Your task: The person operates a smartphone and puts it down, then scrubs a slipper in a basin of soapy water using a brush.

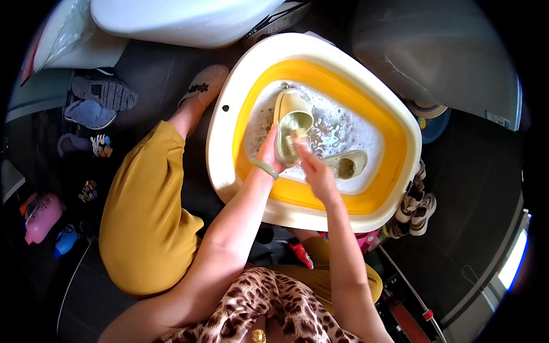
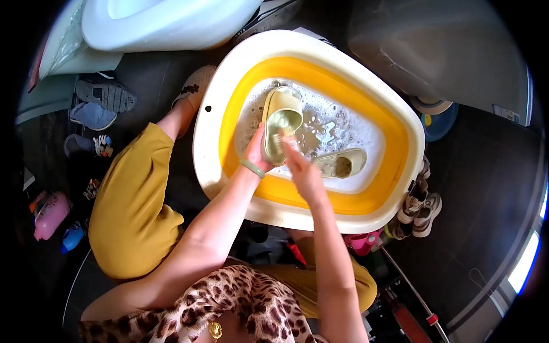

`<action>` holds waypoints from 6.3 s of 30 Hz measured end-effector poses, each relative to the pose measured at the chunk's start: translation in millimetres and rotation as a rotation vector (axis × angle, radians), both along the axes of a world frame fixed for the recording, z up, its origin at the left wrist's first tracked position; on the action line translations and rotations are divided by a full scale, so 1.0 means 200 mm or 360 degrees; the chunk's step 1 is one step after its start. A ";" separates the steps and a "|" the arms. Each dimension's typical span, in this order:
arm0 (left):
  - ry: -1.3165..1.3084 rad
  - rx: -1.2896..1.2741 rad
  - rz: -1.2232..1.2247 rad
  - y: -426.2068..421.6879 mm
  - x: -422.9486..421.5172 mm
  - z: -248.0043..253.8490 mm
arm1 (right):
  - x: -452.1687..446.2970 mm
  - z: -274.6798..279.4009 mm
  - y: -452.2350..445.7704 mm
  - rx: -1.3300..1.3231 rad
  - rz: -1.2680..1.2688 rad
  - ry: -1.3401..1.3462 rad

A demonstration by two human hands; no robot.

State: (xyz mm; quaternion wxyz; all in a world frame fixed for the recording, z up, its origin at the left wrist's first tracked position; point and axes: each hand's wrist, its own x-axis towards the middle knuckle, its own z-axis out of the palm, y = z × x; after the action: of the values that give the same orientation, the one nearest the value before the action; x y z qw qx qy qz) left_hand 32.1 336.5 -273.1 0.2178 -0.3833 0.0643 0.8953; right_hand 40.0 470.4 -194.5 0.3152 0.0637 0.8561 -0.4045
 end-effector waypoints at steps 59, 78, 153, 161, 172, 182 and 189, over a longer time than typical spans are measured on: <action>-0.0115 0.0221 -0.0052 -0.02 -0.06 0.01 | 0.11 -0.31 0.42 0.0271 -0.0645 -0.0154; 0.0093 0.0429 0.0096 0.03 -0.14 0.09 | 0.14 0.17 0.07 -0.0372 -0.1051 0.0083; -0.0580 -0.0557 0.0086 0.06 -0.29 -0.21 | 0.10 -0.31 0.16 -0.0073 0.0335 0.0492; -0.0580 -0.0643 0.0154 0.03 -0.34 -0.22 | -0.06 -0.32 0.16 -0.0100 0.0123 0.0610; -0.0424 -0.0290 0.0303 0.00 -0.33 -0.26 | -0.12 -0.56 0.51 0.0035 -0.0303 0.0626; 0.0225 -0.0366 0.0041 -0.04 -0.29 -0.10 | 0.08 -0.27 0.30 -0.0455 -0.0430 0.0350; 0.0160 -0.0316 -0.0031 -0.03 -0.29 -0.13 | -0.11 -0.32 0.13 -0.0209 0.0196 0.0638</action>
State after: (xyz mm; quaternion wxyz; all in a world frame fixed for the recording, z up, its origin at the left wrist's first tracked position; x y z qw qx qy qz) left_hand -26.8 331.3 -299.9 0.1839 -0.3568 0.1672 0.9005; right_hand 18.9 495.9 -258.9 0.1663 -0.0911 0.8758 -0.4439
